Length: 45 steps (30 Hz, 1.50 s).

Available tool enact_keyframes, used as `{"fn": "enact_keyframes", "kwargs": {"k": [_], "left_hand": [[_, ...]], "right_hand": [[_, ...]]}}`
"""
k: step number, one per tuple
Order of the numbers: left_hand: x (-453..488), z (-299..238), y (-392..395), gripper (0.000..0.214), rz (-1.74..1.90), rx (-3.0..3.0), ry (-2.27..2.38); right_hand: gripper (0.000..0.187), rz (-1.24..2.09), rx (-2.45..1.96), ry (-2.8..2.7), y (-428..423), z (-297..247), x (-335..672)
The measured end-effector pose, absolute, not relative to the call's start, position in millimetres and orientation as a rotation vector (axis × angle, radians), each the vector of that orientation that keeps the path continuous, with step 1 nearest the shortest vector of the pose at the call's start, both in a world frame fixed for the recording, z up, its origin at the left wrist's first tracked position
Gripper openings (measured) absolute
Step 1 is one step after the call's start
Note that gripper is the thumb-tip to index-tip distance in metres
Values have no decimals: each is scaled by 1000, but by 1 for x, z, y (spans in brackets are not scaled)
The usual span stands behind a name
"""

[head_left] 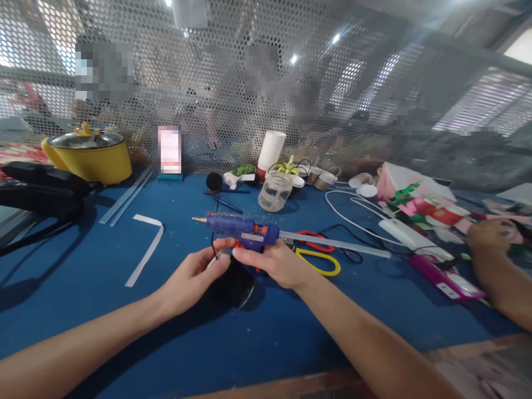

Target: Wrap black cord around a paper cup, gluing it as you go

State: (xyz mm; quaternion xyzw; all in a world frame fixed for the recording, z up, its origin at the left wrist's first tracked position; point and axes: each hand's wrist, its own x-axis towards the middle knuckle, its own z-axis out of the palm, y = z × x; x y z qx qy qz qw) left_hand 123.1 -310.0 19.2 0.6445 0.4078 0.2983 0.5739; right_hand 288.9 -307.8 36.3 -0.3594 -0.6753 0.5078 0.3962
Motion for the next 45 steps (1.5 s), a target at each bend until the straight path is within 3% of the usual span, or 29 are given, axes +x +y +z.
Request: {"fn": "enact_keyframes", "kwargs": {"k": [5, 13, 23, 31, 45], "left_hand": [[120, 15, -307, 36, 741, 1531, 1112], [111, 19, -299, 33, 832, 1668, 1279], [110, 22, -301, 31, 771, 1983, 1238], [110, 23, -300, 33, 715, 1936, 1223], [111, 23, -299, 34, 703, 1909, 1255]], "right_hand": [[19, 1174, -1051, -1580, -308, 33, 301], [26, 977, -1417, -1696, -325, 41, 319], [24, 841, -1453, -1928, -338, 47, 314], [14, 494, -1442, -2129, -344, 46, 316], [20, 444, -1464, -2235, -348, 45, 315]]}}
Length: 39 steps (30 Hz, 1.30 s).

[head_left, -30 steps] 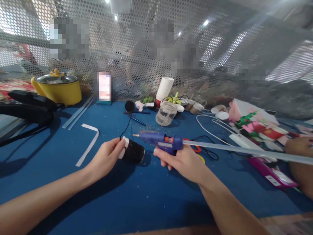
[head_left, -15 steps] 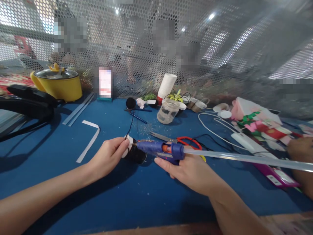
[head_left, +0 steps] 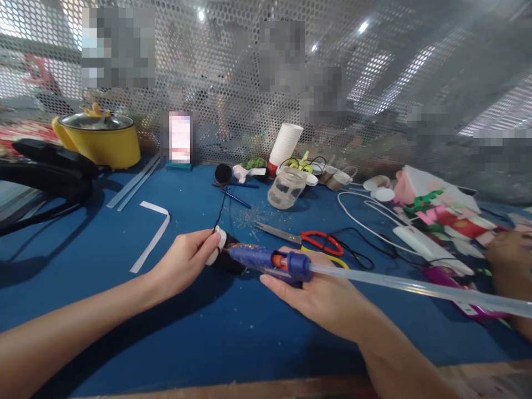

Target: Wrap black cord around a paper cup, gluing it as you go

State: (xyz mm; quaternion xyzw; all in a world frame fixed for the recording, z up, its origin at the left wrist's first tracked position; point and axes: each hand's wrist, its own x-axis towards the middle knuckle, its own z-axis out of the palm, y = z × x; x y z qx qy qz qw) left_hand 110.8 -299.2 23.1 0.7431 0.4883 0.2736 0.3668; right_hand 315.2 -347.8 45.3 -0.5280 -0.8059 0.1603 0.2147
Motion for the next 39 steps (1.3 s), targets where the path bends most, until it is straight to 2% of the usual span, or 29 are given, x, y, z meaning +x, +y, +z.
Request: {"fn": "enact_keyframes", "kwargs": {"k": [24, 28, 39], "left_hand": [[109, 20, -297, 34, 708, 1960, 1251], [109, 19, -297, 34, 715, 1971, 1235], [109, 21, -298, 33, 709, 1984, 1236]], "right_hand": [[23, 460, -1521, -2236, -352, 48, 313], [21, 372, -1511, -2210, -350, 47, 313], [23, 460, -1509, -2227, -353, 50, 312]]}}
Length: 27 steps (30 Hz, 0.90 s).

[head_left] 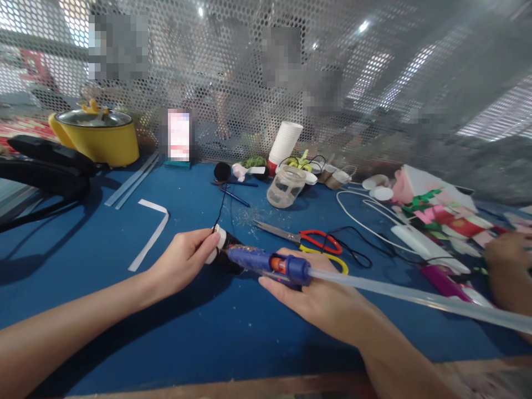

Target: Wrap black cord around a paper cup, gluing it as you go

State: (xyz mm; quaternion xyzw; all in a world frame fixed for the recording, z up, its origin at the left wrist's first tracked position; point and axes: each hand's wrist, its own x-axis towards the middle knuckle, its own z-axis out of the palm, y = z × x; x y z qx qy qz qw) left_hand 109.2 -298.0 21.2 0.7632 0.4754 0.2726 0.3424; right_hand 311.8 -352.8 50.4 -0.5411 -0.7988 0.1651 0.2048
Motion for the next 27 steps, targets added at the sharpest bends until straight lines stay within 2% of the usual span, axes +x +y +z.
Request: {"fn": "enact_keyframes", "kwargs": {"k": [6, 13, 20, 27], "left_hand": [[107, 19, -297, 33, 732, 2049, 1191], [106, 18, -296, 33, 766, 2137, 1102], [106, 18, -295, 33, 760, 2119, 1111], [104, 17, -295, 33, 750, 2100, 1132]], "right_hand": [[20, 453, -1492, -2216, -351, 49, 315], [30, 472, -1556, -2197, -349, 51, 317], [18, 437, -1482, -2226, -351, 52, 314], [20, 423, -1479, -2238, -351, 50, 313]]}}
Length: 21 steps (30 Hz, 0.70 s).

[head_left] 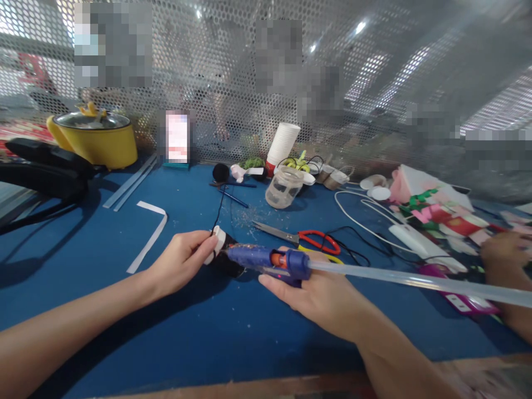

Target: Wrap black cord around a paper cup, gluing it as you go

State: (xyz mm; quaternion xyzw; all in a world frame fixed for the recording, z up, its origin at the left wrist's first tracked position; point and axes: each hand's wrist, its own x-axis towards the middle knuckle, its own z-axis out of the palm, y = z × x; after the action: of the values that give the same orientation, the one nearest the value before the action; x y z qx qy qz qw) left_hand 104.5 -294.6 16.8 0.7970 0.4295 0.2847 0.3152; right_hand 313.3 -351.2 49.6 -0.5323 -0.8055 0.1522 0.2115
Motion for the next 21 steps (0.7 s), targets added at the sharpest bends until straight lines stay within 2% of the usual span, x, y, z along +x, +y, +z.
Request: {"fn": "enact_keyframes", "kwargs": {"k": [6, 11, 21], "left_hand": [[105, 17, -295, 34, 755, 2111, 1114], [104, 16, -294, 33, 760, 2119, 1080], [103, 17, -295, 33, 775, 2160, 1063]], "right_hand": [[19, 395, -1508, -2240, -351, 51, 313], [32, 449, -1540, -2175, -347, 54, 318], [42, 720, -1608, -2053, -344, 58, 316]]}}
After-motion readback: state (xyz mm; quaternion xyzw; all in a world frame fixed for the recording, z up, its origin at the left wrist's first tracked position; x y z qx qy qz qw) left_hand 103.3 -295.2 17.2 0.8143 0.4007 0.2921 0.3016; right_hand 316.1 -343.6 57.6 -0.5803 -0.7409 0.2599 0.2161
